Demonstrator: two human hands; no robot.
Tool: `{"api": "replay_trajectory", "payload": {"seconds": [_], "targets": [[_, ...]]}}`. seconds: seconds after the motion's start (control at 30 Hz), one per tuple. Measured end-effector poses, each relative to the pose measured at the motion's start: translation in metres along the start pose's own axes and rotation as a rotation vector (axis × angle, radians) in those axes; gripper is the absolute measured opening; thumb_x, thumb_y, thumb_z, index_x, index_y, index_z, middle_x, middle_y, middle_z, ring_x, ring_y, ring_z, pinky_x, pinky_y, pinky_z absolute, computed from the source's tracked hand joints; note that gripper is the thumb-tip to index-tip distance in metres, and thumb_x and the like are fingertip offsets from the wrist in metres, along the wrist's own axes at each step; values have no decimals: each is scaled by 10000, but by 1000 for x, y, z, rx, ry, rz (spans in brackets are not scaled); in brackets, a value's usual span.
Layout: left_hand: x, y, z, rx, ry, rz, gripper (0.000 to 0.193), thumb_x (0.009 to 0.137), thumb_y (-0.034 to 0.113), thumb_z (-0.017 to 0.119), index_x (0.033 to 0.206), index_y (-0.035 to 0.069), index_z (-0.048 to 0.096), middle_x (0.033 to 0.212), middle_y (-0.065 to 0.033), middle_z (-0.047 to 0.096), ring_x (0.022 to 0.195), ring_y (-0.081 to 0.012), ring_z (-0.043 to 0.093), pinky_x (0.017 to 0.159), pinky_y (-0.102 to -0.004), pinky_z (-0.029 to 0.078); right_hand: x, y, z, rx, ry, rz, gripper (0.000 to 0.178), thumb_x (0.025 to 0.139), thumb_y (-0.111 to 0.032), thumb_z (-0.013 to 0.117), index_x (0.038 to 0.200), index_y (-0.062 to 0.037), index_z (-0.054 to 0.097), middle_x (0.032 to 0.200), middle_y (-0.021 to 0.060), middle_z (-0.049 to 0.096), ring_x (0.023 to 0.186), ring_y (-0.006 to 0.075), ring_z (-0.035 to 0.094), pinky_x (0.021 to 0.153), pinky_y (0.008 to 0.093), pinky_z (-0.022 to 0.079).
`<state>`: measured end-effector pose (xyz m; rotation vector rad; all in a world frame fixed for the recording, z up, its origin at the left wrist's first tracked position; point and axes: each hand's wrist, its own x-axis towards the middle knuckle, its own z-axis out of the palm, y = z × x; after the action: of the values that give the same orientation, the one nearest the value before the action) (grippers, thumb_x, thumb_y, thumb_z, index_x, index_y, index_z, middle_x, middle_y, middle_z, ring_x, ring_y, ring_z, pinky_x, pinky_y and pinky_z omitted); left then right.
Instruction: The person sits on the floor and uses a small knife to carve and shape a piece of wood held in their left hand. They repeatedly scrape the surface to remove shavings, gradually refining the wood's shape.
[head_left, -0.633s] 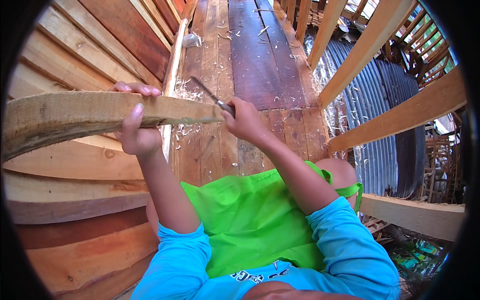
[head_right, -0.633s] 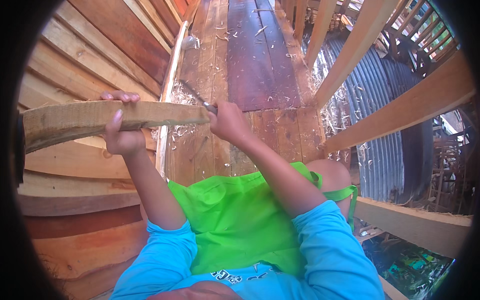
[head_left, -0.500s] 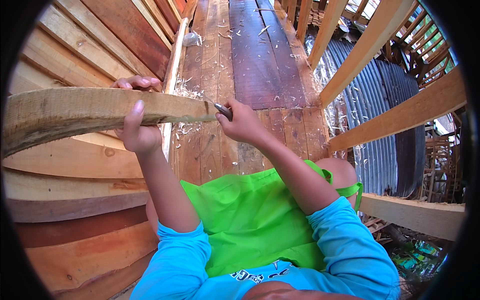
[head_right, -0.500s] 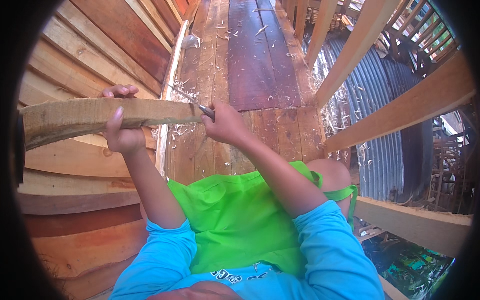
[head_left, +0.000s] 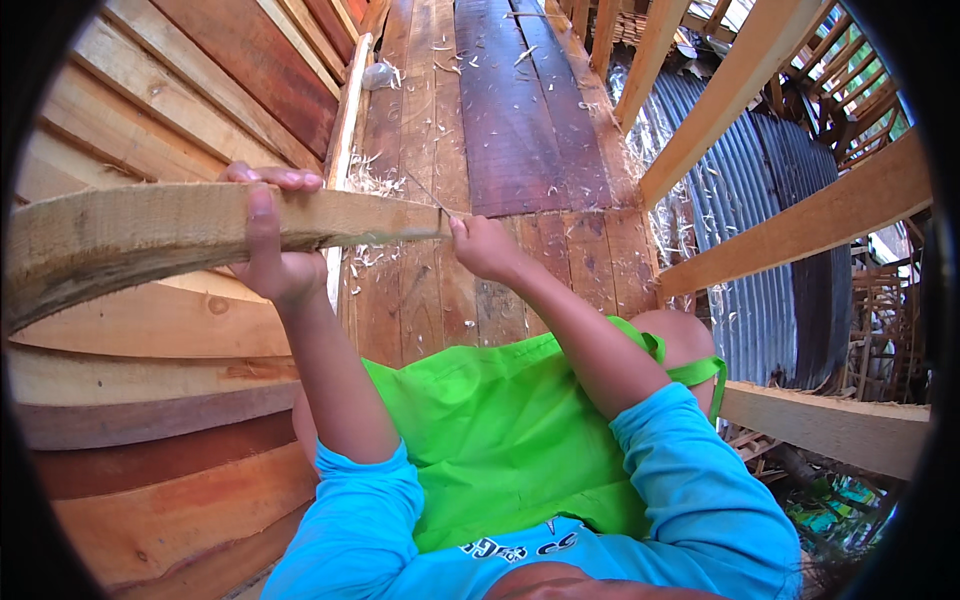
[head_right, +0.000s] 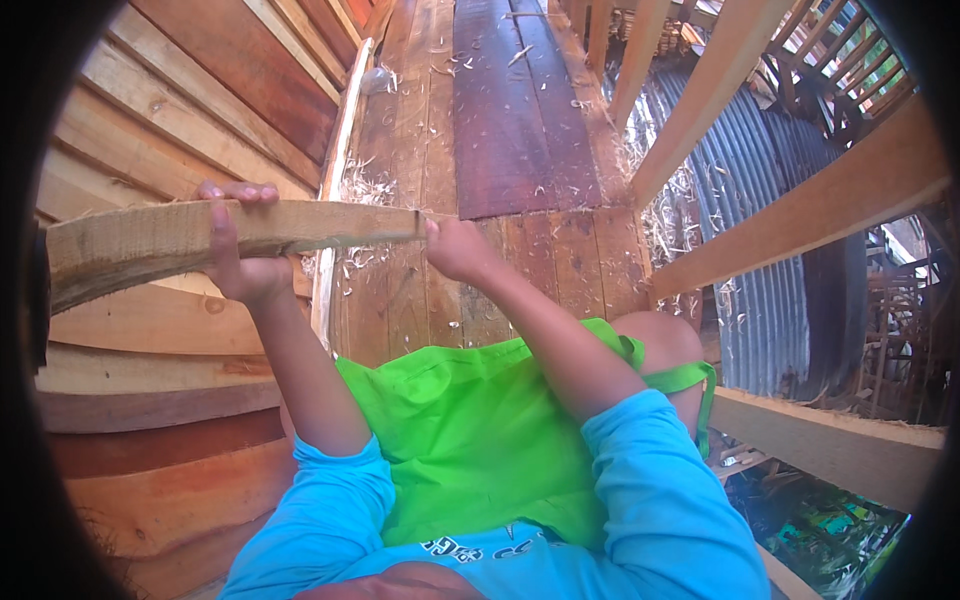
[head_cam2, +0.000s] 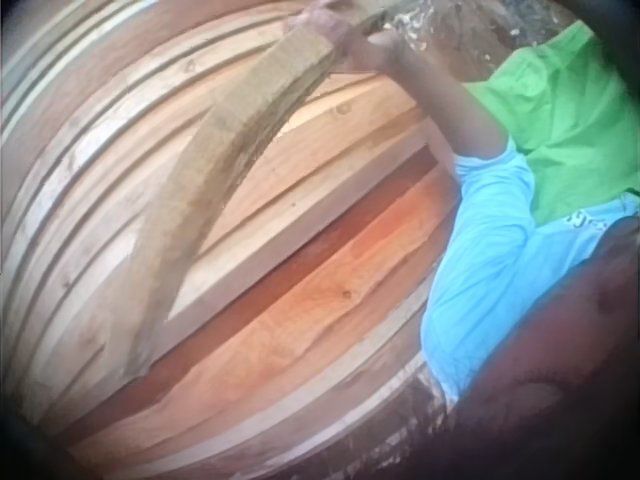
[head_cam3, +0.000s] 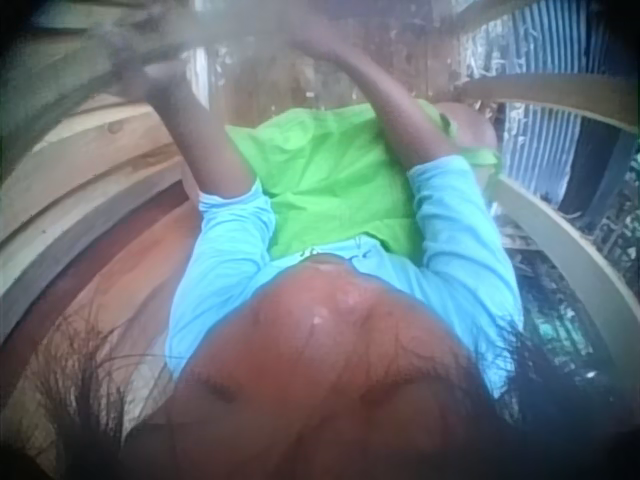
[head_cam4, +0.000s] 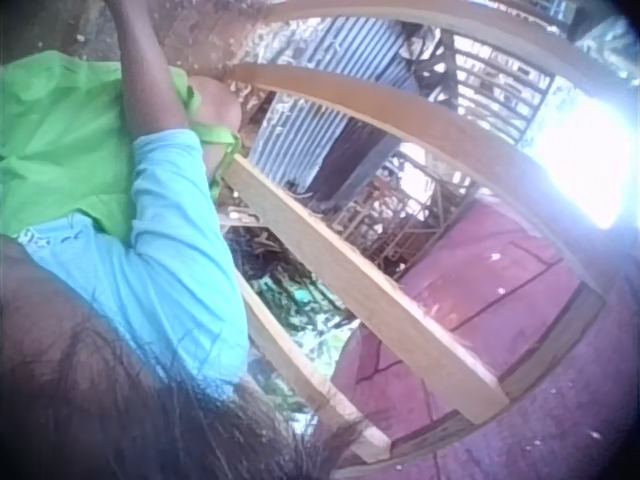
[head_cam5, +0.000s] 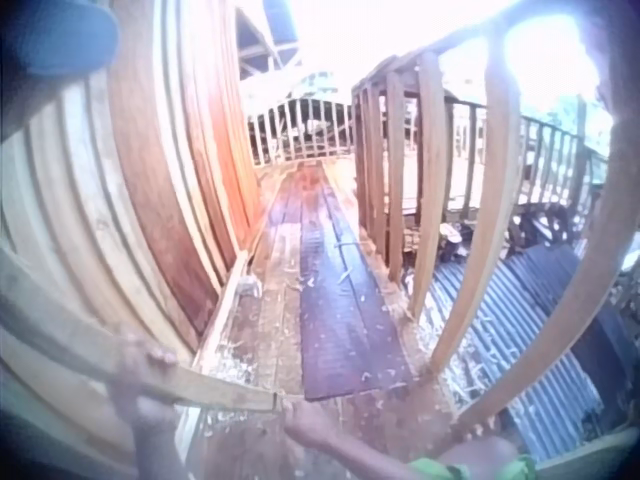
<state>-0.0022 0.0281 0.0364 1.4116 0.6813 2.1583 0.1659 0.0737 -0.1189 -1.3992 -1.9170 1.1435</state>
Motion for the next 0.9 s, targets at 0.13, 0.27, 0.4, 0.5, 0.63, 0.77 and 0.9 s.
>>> {"api": "replay_trajectory", "payload": {"seconds": [0.13, 0.27, 0.4, 0.5, 0.63, 0.77, 0.9], "targets": [[-4, 7, -3, 38, 58, -33, 236, 849, 149, 582, 1031, 22, 501, 785, -131, 574, 792, -216, 541, 760, -399, 477, -16, -52, -14, 76, -99, -72, 444, 994, -324, 391, 843, 39, 597, 709, 242, 608, 698, 433, 585, 668, 492, 440], [-2, 3, 1, 13, 59, -41, 222, 854, 130, 565, 1037, 21, 505, 783, -132, 579, 792, -214, 542, 762, -402, 480, 6, 14, 2, 5, -84, 53, 437, 973, -319, 382, 881, 29, 630, 864, 272, 640, 865, 440, 607, 771, 512, 459], [-1, 2, -7, -3, 57, -41, 244, 848, 130, 583, 1046, 10, 507, 788, -139, 583, 799, -219, 549, 760, -403, 487, 1, -3, 1, -98, -63, 57, 435, 972, -311, 379, 898, 29, 639, 878, 275, 639, 888, 445, 607, 796, 518, 463], [3, -3, 2, 14, 35, -46, 259, 842, 123, 602, 1055, 10, 506, 793, -142, 590, 801, -232, 574, 770, -406, 496, 6, 9, -4, -89, -58, 58, 425, 968, -314, 384, 939, 22, 642, 885, 272, 644, 898, 440, 612, 804, 513, 469], [7, -3, -1, 77, -19, -17, 191, 840, 83, 615, 965, -4, 501, 742, -129, 626, 745, -229, 645, 755, -357, 518, -6, -20, -2, 41, 139, -198, 468, 860, -430, 604, 1033, 4, 613, 728, 171, 620, 730, 325, 616, 691, 438, 477], [9, 2, 6, 70, -191, -54, 246, 876, 84, 602, 1080, -4, 496, 821, -136, 607, 807, -255, 627, 794, -425, 522, -15, -61, -13, -5, 327, -492, 599, 700, -506, 792, 980, 3, 644, 554, 64, 534, 518, 168, 536, 512, 329, 431], [19, 17, 3, 73, -339, -120, 259, 890, 94, 599, 1113, 9, 498, 887, -157, 630, 834, -279, 642, 801, -428, 525, -17, -65, -15, -66, 212, -415, 515, 713, -510, 785, 874, -32, 686, 568, 49, 568, 500, 135, 539, 474, 314, 425]]}}
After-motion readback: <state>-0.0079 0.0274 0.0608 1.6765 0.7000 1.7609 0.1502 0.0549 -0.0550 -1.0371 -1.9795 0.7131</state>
